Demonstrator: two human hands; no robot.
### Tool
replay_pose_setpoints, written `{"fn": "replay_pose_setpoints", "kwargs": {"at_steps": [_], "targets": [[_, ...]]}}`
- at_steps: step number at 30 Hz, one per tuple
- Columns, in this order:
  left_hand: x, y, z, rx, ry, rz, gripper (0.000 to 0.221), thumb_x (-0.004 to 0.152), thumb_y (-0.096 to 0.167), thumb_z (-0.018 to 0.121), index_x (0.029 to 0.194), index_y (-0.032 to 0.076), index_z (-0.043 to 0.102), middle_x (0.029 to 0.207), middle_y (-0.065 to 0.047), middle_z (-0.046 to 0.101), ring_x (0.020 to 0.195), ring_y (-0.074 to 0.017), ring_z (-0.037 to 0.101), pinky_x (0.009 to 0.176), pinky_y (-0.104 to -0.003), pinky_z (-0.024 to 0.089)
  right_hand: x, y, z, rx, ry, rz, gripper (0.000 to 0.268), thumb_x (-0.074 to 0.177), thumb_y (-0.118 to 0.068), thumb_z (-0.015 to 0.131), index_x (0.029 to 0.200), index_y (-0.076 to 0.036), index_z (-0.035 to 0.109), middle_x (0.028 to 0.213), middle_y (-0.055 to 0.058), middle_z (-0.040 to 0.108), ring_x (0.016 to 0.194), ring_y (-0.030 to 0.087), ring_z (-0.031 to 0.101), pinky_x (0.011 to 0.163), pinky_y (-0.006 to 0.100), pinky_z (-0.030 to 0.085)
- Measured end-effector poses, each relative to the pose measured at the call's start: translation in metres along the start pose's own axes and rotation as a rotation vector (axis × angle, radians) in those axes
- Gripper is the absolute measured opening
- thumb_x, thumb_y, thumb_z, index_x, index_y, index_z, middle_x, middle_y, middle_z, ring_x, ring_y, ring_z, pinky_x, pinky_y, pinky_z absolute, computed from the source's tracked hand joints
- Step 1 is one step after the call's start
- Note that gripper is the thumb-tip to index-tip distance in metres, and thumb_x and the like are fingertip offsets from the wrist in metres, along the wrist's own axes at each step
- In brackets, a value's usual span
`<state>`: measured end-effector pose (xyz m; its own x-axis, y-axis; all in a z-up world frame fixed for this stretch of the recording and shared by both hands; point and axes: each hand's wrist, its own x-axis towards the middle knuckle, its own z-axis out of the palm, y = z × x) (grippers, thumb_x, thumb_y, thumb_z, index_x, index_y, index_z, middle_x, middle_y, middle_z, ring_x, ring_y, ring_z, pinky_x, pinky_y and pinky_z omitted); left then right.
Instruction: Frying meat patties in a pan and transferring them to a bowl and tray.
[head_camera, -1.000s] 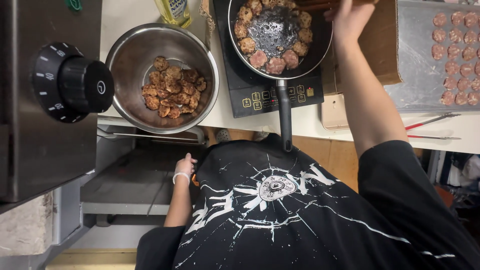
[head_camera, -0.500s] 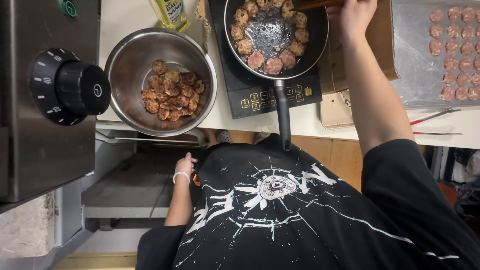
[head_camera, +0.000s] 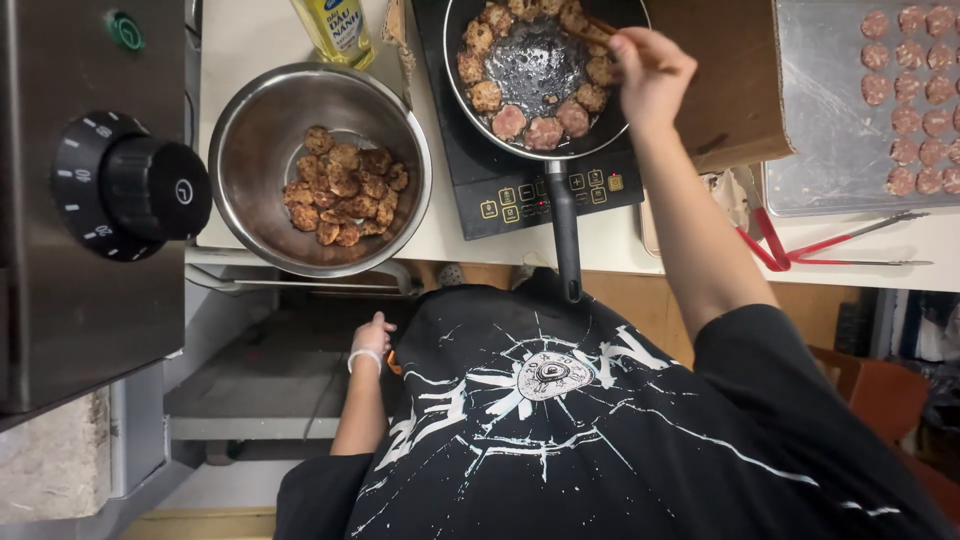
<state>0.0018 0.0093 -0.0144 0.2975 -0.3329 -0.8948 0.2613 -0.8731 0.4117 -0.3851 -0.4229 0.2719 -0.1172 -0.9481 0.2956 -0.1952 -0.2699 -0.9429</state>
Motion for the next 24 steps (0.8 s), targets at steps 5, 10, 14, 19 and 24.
{"fn": "replay_pose_setpoints", "kwargs": {"at_steps": [5,10,14,19,24], "targets": [[0.014,0.002,-0.001,0.027,-0.001,0.029,0.052,0.103,0.044,0.051,0.083,0.001,0.072,0.056,-0.002,0.047,0.044,-0.0135,0.042,0.045,-0.031,0.035,-0.010,-0.015,-0.007,-0.430,-0.073,-0.403,0.012,0.099,-0.008,0.085,0.102,0.001,0.078,0.090,0.012,0.075,0.080,0.019,0.072,0.071,0.033,0.057],[0.021,-0.004,-0.008,0.025,0.003,0.092,0.053,0.103,0.044,0.051,0.083,0.000,0.072,0.056,-0.002,0.048,0.045,-0.0133,0.043,0.046,-0.030,0.037,-0.023,-0.021,-0.031,-0.557,-0.120,-0.462,0.012,0.104,-0.010,0.082,0.102,0.001,0.079,0.092,0.013,0.076,0.082,0.020,0.074,0.073,0.032,0.058],[0.028,-0.008,-0.012,0.057,0.003,0.088,0.054,0.103,0.044,0.049,0.083,0.000,0.073,0.055,-0.003,0.049,0.045,-0.0139,0.044,0.045,-0.030,0.038,-0.032,-0.021,-0.050,-0.092,-0.082,-0.187,0.021,0.109,-0.015,0.074,0.105,0.006,0.074,0.092,0.012,0.074,0.077,0.019,0.076,0.067,0.029,0.063],[0.029,-0.007,-0.015,0.047,0.004,0.061,0.055,0.103,0.045,0.050,0.084,-0.001,0.073,0.056,-0.004,0.048,0.045,-0.0144,0.041,0.045,-0.032,0.035,-0.027,-0.023,-0.057,0.004,-0.030,-0.012,0.025,0.113,-0.016,0.061,0.103,0.002,0.076,0.091,0.008,0.076,0.073,0.017,0.078,0.063,0.027,0.064],[0.022,0.014,-0.022,0.090,0.001,0.121,0.053,0.103,0.043,0.051,0.085,-0.002,0.071,0.056,-0.004,0.050,0.045,-0.0148,0.044,0.047,-0.031,0.038,-0.006,-0.029,-0.035,-0.228,-0.155,-0.441,0.014,0.108,-0.010,0.077,0.107,0.003,0.078,0.093,0.014,0.074,0.075,0.021,0.074,0.064,0.029,0.061]]}}
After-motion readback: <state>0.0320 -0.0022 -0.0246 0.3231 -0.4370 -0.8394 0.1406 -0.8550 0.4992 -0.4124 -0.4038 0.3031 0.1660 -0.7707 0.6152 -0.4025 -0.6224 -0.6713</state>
